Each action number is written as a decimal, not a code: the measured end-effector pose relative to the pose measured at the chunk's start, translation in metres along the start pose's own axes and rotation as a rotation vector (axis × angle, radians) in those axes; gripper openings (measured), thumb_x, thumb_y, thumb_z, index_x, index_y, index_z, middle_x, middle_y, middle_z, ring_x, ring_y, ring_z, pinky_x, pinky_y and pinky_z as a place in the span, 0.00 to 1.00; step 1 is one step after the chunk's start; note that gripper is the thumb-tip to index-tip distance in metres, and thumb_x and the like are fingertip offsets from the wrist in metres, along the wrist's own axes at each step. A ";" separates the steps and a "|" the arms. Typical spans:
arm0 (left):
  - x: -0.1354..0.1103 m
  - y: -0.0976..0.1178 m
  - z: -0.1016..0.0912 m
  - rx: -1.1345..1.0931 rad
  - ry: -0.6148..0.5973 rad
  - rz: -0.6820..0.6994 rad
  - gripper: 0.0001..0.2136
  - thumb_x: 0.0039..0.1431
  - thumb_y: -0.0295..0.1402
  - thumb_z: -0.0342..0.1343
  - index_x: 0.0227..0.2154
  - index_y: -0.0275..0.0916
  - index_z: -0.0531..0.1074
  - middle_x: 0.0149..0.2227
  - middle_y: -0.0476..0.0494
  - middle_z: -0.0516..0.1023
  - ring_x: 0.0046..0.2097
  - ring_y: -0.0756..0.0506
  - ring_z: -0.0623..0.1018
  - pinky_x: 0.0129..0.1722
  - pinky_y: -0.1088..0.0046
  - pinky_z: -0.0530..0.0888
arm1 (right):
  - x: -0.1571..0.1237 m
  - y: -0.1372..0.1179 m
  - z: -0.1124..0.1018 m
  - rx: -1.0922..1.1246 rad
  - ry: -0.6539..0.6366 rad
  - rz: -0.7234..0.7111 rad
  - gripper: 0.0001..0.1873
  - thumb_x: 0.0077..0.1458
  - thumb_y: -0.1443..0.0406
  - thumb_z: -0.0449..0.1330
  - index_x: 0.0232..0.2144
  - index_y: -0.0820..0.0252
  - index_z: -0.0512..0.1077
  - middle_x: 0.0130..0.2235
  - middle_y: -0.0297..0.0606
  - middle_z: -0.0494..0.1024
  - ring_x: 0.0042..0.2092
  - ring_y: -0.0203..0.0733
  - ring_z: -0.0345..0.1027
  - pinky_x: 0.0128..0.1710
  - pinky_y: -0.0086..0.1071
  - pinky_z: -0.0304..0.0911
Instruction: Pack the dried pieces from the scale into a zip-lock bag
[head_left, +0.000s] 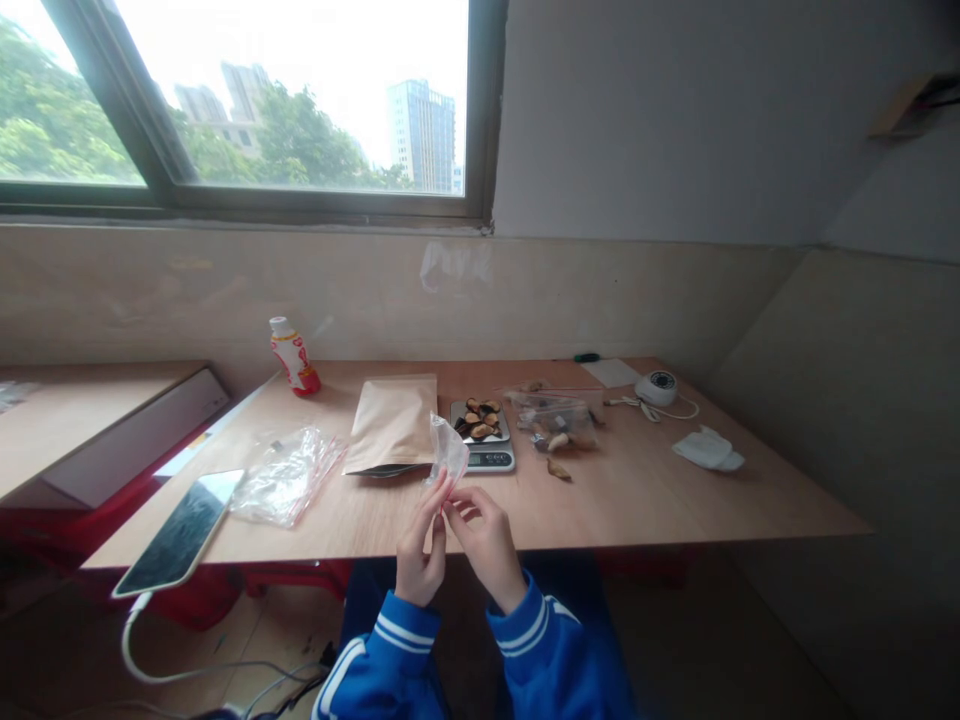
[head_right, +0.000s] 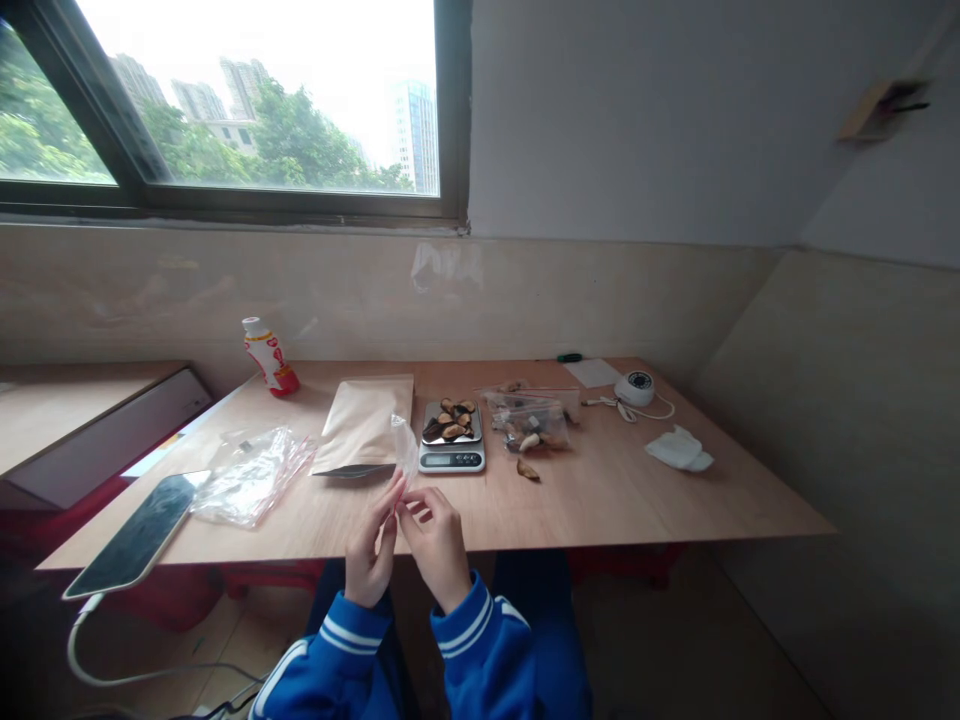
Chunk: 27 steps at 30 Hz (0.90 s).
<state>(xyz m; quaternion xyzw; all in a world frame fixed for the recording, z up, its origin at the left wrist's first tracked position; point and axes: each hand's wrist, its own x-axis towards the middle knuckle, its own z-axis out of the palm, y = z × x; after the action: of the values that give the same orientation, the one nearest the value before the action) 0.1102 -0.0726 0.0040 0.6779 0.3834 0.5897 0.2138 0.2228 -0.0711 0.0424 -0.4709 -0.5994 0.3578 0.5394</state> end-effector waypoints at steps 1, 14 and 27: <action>0.000 -0.002 0.000 0.038 0.014 0.022 0.20 0.62 0.30 0.46 0.56 0.43 0.64 0.58 0.39 0.67 0.59 0.40 0.66 0.57 0.59 0.67 | 0.000 0.000 0.000 -0.003 -0.005 -0.001 0.08 0.56 0.62 0.56 0.34 0.59 0.72 0.34 0.39 0.76 0.34 0.41 0.70 0.34 0.34 0.67; -0.003 -0.025 -0.028 0.395 0.510 0.051 0.06 0.59 0.31 0.51 0.35 0.38 0.71 0.31 0.47 0.74 0.33 0.48 0.74 0.34 0.71 0.71 | 0.010 0.028 -0.014 -0.093 0.085 0.072 0.12 0.58 0.56 0.51 0.29 0.57 0.66 0.28 0.36 0.73 0.30 0.40 0.68 0.29 0.31 0.65; 0.040 -0.050 -0.008 0.157 0.604 -0.182 0.12 0.60 0.39 0.40 0.33 0.39 0.65 0.29 0.48 0.65 0.32 0.47 0.68 0.34 0.70 0.66 | 0.123 0.093 -0.060 -0.899 0.167 -0.130 0.05 0.52 0.67 0.57 0.30 0.58 0.73 0.34 0.43 0.70 0.40 0.49 0.62 0.42 0.40 0.59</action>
<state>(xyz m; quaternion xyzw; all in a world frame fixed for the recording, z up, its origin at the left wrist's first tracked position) 0.0895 -0.0121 -0.0055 0.4495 0.5330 0.7113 0.0891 0.3017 0.0691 0.0027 -0.6468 -0.6778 -0.0116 0.3493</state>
